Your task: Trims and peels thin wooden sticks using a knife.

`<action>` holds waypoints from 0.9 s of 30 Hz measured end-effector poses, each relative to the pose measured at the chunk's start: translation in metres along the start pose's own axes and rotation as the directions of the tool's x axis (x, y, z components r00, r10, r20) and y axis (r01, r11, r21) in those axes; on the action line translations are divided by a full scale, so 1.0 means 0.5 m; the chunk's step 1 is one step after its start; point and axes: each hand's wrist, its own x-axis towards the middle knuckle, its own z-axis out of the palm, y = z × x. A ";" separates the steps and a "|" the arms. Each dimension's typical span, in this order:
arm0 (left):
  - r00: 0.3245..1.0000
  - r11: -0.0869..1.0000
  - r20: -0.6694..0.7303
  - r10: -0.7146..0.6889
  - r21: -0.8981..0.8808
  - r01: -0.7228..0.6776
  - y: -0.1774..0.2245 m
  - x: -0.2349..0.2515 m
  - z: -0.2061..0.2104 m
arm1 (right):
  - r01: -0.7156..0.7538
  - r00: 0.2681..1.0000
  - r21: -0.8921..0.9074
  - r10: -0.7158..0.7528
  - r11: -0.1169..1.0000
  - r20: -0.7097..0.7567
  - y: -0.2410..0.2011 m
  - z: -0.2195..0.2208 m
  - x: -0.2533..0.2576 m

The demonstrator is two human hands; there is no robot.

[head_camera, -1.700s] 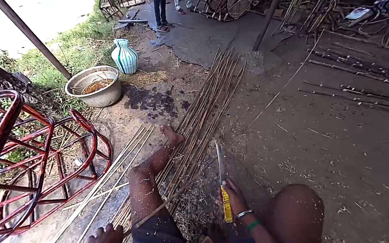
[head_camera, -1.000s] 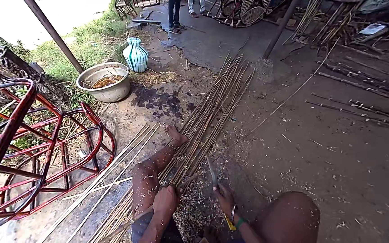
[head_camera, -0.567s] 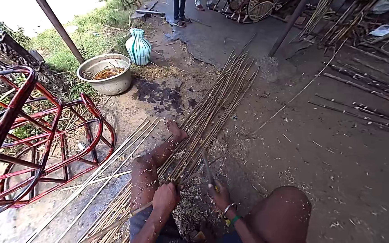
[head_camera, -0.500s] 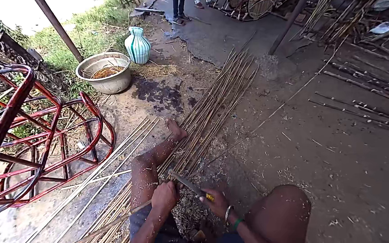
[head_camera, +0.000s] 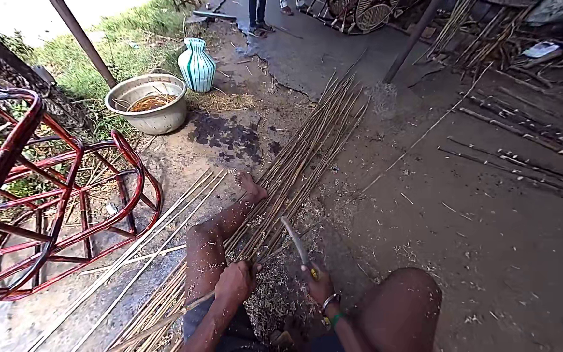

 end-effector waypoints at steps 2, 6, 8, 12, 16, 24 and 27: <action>1.000 1.000 -0.012 0.008 -0.003 -0.008 0.007 0.008 -0.011 | 0.014 1.000 0.018 -0.014 1.000 0.015 -0.016 -0.002 0.012; 1.000 1.000 0.002 0.017 -0.010 -0.017 -0.002 0.002 -0.001 | 0.008 1.000 -0.030 -0.008 1.000 0.012 -0.009 -0.004 -0.004; 1.000 1.000 -0.015 0.012 -0.006 -0.012 0.005 0.003 -0.009 | -0.036 0.999 -0.011 0.036 0.999 -0.004 -0.014 -0.002 0.013; 0.999 0.999 -0.016 0.033 -0.032 -0.034 -0.007 -0.002 0.008 | 0.027 0.995 -0.133 -0.015 0.991 0.096 -0.017 -0.002 -0.011; 0.998 0.995 -0.013 0.056 -0.082 -0.057 -0.016 0.001 0.015 | 0.030 0.983 -0.172 0.002 0.985 0.183 -0.038 0.002 -0.020; 0.996 0.993 -0.026 0.082 -0.081 -0.084 -0.013 0.003 0.012 | 0.062 0.976 -0.257 -0.005 0.965 0.217 -0.047 -0.001 -0.024; 0.994 0.985 -0.033 0.106 -0.131 -0.110 -0.013 0.013 0.014 | -0.031 0.999 -0.112 0.032 0.993 0.001 -0.027 -0.001 -0.004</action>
